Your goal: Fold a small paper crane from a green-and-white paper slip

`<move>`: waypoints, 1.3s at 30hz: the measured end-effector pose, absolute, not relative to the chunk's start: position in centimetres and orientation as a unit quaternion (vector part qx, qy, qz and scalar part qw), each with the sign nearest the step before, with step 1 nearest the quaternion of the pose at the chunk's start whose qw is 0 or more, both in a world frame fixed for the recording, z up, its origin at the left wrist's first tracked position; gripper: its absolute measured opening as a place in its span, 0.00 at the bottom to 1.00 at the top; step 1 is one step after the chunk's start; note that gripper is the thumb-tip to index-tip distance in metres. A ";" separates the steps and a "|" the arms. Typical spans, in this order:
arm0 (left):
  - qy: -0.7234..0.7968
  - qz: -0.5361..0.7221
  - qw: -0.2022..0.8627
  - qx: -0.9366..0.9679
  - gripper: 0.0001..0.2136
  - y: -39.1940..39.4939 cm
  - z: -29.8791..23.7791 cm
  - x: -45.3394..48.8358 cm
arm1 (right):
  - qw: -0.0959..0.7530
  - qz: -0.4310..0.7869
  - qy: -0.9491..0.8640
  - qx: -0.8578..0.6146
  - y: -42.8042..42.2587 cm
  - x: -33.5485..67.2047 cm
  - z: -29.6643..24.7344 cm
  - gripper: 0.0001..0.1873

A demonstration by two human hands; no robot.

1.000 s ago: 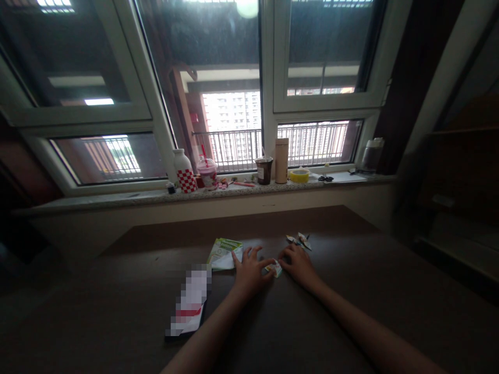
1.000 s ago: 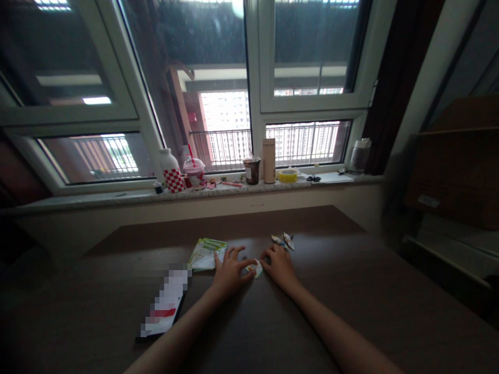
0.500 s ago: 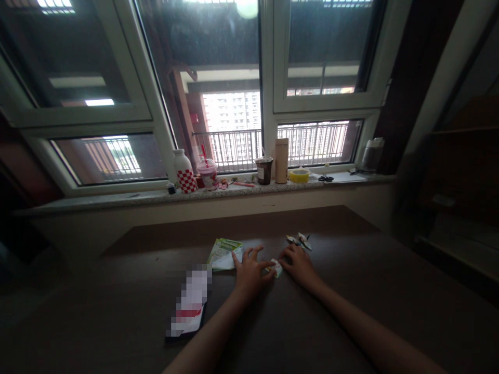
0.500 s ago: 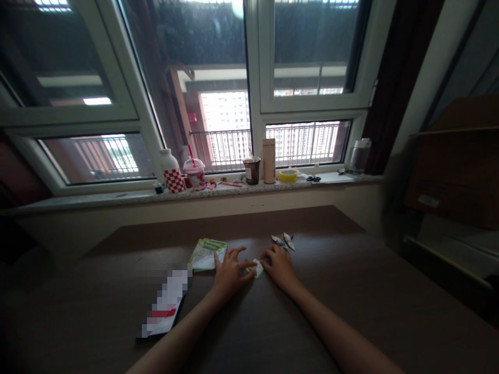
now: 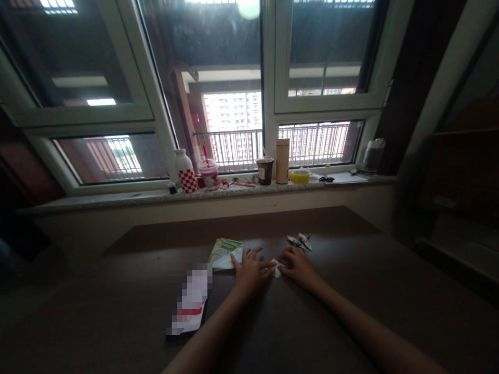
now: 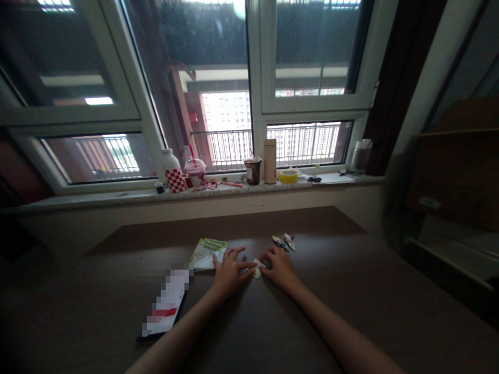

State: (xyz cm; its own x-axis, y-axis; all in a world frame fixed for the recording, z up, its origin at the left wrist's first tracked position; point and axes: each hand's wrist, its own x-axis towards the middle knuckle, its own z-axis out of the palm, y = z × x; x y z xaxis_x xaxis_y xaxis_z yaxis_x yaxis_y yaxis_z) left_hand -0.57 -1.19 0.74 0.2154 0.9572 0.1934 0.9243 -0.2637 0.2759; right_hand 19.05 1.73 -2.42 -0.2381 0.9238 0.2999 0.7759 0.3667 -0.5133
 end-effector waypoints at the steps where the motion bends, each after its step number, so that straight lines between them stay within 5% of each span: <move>1: 0.604 0.163 0.049 0.778 0.11 -1.2 0.7 -0.6 | 0.286 0.134 -0.778 -0.544 1.7 19.1 -2.4 0.13; 18: 0.605 0.176 0.034 0.776 0.10 -1.0 -0.1 -0.7 | 0.298 0.164 -0.799 -0.497 0.9 19.7 -2.3 0.22; 31: 0.598 0.198 0.041 0.775 0.09 -1.1 -0.1 -0.6 | 0.328 0.131 -0.786 -0.507 1.4 19.3 -2.8 0.08; 39: 0.599 0.189 0.040 0.777 0.09 -1.0 -0.1 -0.6 | 0.312 0.110 -0.779 -0.532 1.5 18.9 -2.6 0.08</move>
